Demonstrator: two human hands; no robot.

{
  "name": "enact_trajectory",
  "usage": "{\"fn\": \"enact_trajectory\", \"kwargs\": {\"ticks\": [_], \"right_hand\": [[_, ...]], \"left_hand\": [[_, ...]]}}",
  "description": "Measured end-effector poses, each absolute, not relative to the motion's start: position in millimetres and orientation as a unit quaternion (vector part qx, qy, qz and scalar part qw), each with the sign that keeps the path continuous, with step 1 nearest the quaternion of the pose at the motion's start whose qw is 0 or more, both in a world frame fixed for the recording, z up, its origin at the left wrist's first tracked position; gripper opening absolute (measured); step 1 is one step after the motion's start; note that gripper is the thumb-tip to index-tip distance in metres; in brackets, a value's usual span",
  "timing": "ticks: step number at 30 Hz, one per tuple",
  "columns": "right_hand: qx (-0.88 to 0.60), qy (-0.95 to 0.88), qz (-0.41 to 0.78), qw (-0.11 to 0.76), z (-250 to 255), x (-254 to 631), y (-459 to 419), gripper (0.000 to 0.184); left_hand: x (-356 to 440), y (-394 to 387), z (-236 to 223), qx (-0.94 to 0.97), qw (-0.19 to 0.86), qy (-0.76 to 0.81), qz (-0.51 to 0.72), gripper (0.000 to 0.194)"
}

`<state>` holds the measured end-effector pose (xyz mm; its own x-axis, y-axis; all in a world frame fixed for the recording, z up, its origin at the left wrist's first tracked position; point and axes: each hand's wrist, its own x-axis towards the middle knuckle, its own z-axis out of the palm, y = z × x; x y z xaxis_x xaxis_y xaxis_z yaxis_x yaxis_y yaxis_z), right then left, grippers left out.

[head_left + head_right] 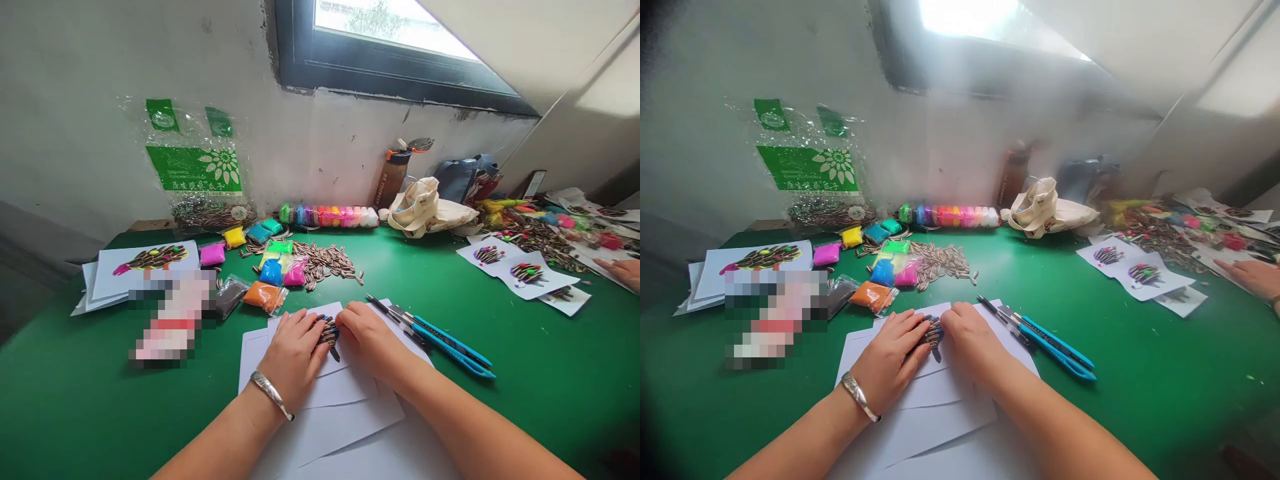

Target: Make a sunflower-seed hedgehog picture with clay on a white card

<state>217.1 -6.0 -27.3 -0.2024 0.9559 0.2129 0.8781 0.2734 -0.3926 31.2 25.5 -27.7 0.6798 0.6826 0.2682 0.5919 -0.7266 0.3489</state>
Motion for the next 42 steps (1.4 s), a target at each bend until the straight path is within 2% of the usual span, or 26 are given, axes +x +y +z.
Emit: {"fn": "enact_trajectory", "kwargs": {"ticks": [6,18,31,35,38,42], "right_hand": [[-0.571,-0.803,0.041,0.166,-20.9,212.0,-7.6,0.018],[-0.622,-0.751,0.12,0.186,-19.0,221.5,-7.5,0.015],[-0.63,-0.749,0.074,0.19,-29.7,215.9,-4.2,0.021],[-0.625,-0.742,0.113,0.216,-27.1,218.6,-2.0,0.02],[-0.616,-0.723,0.163,0.266,-23.2,227.4,0.8,0.017],[-0.637,-0.689,0.162,0.306,-18.0,239.0,4.7,0.015]], "left_hand": [[31.6,25.8,-27.6,0.911,0.11,0.353,0.185,0.033],[31.3,25.7,-27.4,0.907,0.104,0.351,0.207,0.032],[31.9,25.7,-29.0,0.91,0.098,0.352,0.195,0.033],[32.1,26.1,-29.2,0.911,0.097,0.353,0.191,0.033],[31.7,26.4,-29.0,0.91,0.103,0.352,0.193,0.033],[30.4,25.8,-28.2,0.905,0.114,0.357,0.2,0.034]]}}
